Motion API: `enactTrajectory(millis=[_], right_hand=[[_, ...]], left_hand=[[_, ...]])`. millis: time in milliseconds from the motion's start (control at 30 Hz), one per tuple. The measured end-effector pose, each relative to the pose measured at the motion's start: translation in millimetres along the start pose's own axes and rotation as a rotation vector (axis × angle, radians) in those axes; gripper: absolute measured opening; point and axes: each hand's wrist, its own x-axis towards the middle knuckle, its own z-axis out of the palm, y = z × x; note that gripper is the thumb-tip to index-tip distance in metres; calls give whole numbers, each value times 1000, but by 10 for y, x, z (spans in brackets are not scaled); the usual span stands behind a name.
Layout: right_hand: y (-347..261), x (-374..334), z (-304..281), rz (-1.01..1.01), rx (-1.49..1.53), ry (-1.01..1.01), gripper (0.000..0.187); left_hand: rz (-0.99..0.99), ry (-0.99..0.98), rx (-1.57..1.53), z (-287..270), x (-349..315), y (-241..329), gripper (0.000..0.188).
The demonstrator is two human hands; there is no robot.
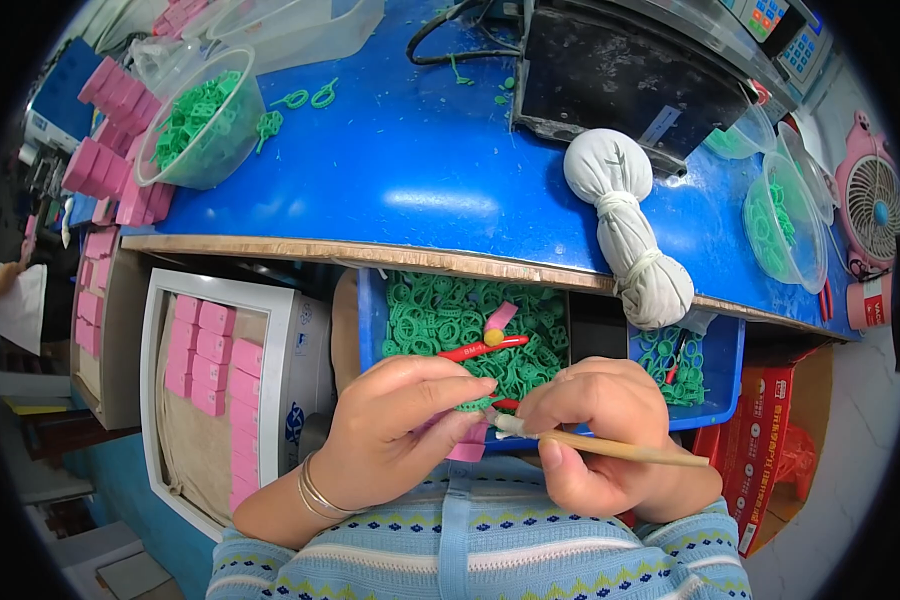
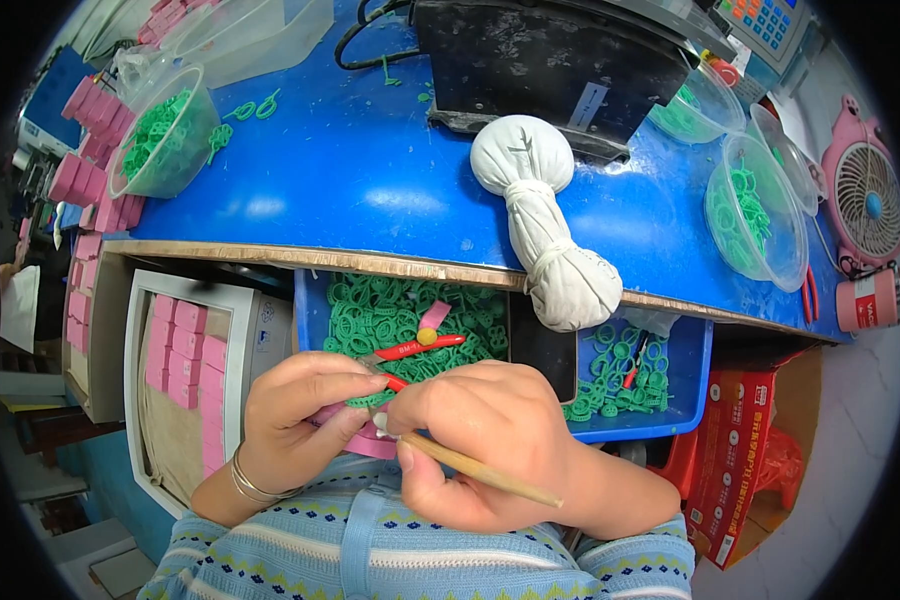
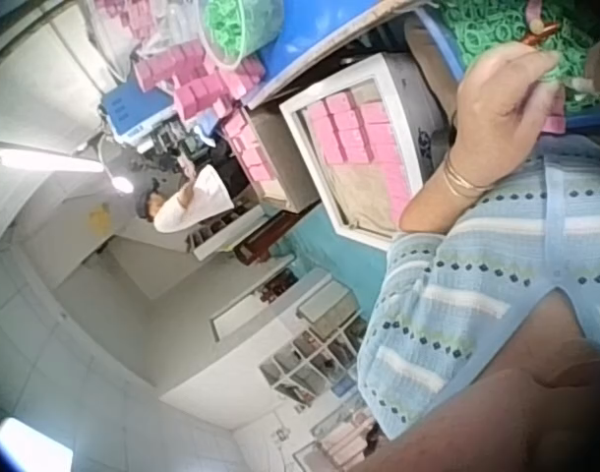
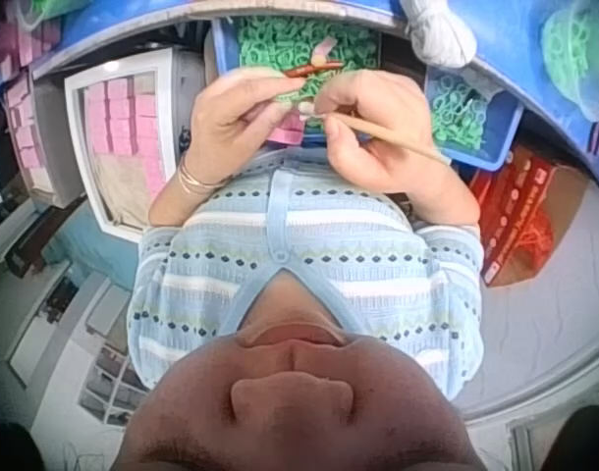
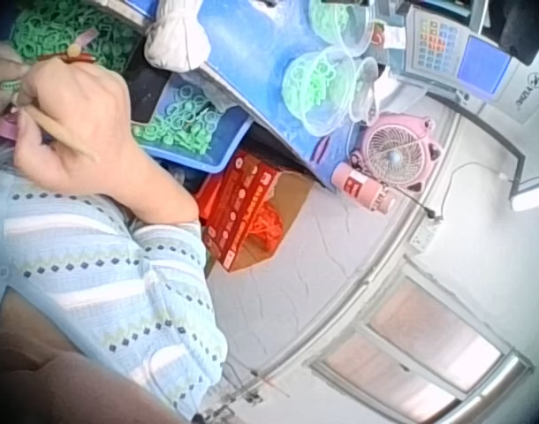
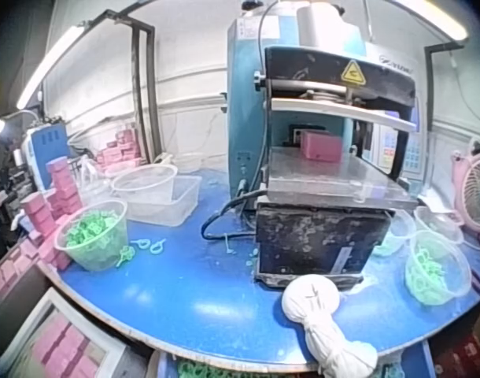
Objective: The person inserts small plastic components and sprues into pink silicone molds, using pliers and a brush for assembly.
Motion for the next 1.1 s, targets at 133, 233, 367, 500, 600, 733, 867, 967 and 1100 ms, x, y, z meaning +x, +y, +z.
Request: enactTrajectory(millis=[133,233,367,500,600,733,867,967,1100], right_hand=[[7,-3,24,-60,-8,13,11],[22,-28,15,-143,-48,63,13],[26,-38,8,-121,-16,79,12],[40,-60,45,-101,24,109,12],[44,-67,48,-110,16,95,12],[35,-73,48,-98,20,92,13],[46,-75,56,-121,23,79,14],[60,-86,67,-130,17,92,14],[57,-67,55,-115,26,62,14]], left_hand=[[15,2,9,-9,7,-10,28],[-12,8,2,-14,13,3,27],[-50,19,-46,-3,2,5,26],[-49,17,-69,-1,-5,-6,26],[-47,14,-68,-3,-4,-2,27],[-46,16,-78,1,-12,0,27],[-50,13,-77,3,-5,7,28],[-48,11,-66,7,-2,9,28],[-27,18,-47,5,0,11,28]])
